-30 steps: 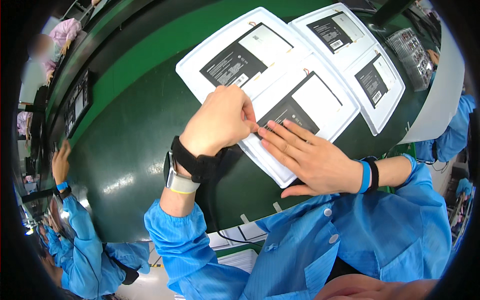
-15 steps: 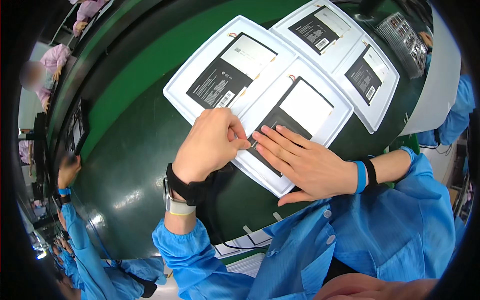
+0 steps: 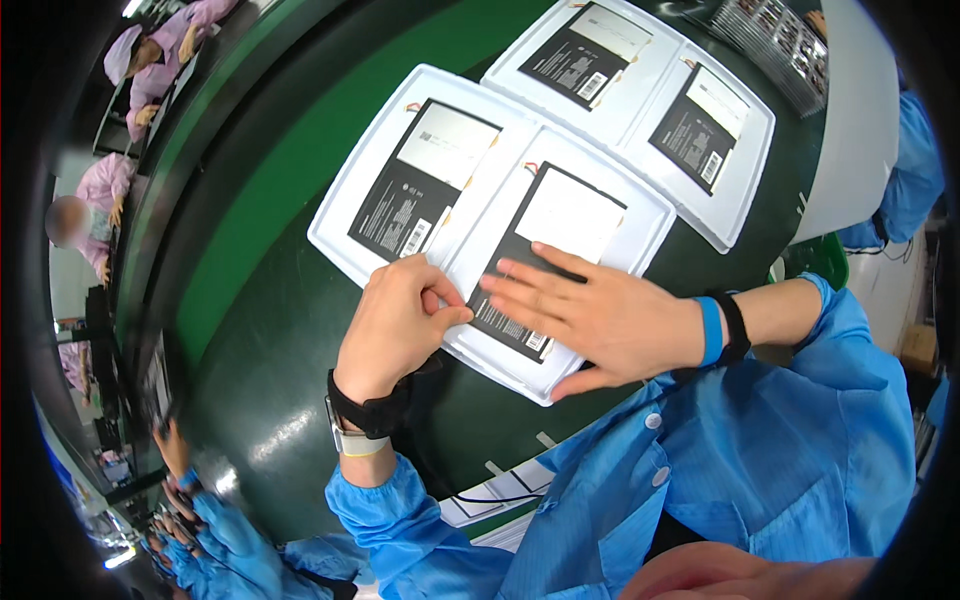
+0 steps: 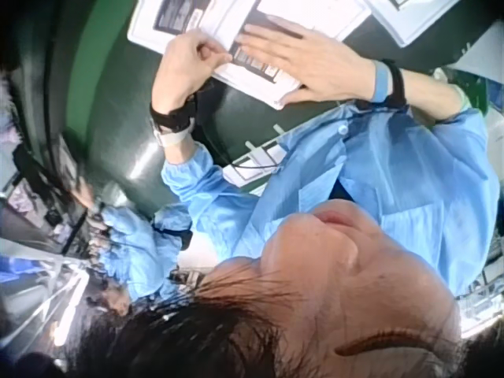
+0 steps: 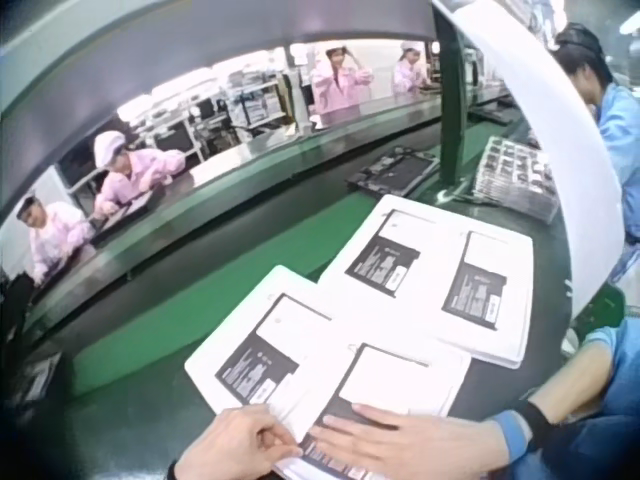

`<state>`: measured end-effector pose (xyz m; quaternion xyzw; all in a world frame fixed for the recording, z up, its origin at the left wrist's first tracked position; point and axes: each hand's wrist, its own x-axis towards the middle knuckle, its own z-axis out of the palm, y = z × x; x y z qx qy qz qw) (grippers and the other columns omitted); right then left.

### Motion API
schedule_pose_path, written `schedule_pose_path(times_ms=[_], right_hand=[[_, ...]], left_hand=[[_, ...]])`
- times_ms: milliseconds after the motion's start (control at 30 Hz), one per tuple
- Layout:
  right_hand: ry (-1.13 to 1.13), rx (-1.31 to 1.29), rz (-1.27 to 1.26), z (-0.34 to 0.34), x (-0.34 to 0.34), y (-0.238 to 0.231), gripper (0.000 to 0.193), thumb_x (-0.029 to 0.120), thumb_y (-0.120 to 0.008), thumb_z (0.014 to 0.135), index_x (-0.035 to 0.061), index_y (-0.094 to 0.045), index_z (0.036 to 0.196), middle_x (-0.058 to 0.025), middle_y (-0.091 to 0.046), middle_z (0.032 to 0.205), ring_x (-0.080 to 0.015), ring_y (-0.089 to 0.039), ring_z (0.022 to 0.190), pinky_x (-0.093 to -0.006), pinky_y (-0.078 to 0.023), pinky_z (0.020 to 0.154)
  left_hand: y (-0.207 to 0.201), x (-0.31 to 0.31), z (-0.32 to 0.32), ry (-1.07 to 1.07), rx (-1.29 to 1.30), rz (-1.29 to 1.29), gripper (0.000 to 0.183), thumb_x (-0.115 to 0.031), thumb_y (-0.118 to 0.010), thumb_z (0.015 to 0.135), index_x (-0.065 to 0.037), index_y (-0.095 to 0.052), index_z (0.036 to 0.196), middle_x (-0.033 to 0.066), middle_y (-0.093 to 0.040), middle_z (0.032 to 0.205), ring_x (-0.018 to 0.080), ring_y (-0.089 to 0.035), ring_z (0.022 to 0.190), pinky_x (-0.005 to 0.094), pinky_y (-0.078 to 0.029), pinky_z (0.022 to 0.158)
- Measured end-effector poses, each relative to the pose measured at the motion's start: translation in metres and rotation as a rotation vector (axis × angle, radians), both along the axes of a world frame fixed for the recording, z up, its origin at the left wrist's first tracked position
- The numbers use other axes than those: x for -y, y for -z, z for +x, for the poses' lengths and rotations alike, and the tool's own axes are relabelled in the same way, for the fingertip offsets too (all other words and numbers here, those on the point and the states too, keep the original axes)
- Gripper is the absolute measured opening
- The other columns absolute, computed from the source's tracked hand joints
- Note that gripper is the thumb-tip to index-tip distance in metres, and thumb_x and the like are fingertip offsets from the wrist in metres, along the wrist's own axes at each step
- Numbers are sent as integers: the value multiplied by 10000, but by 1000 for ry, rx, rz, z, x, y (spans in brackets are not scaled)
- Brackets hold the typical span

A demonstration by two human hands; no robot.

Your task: Installing a battery and applying multiple technical label stickers to the internal chassis of an electronic device.

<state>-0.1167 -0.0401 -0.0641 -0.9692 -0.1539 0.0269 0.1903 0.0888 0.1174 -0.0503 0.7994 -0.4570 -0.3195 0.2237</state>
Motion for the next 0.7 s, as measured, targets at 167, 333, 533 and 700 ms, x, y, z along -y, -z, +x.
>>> schedule_pose_path(times_ms=[167,333,533,700], right_hand=[[120,46,-105,-21,29,-3,977,634,-593,883,-101,-354,1482,-227,-304,1597,-339,-271,1505,-492,-188,1241],[119,148,-39,-28,28,13,952,621,-585,892,-103,-370,1472,-227,-312,1594,-348,-269,1506,-494,-198,1237],[122,251,8,-24,29,24,948,602,-613,886,-134,-394,1442,-272,-352,1557,-372,-305,1481,-481,-236,1209],[-43,317,71,-2,29,22,873,523,-652,878,-151,-443,1393,-316,-435,1475,-397,-381,1418,-447,-367,1098]], left_hand=[[0,1,-1,5,-22,6,184,-67,-862,712,-5,-711,795,12,-539,633,91,-479,576,275,-408,536],[-3,0,-2,28,24,53,171,-74,-854,718,-21,-705,783,-12,-520,612,76,-466,566,265,-402,530],[-11,9,-5,-9,105,100,134,-123,-790,779,-21,-736,848,85,-662,735,160,-597,614,299,-486,589],[-33,59,-7,-87,352,-173,227,-167,-757,854,-13,-706,1012,124,-704,922,231,-647,758,328,-511,685]])
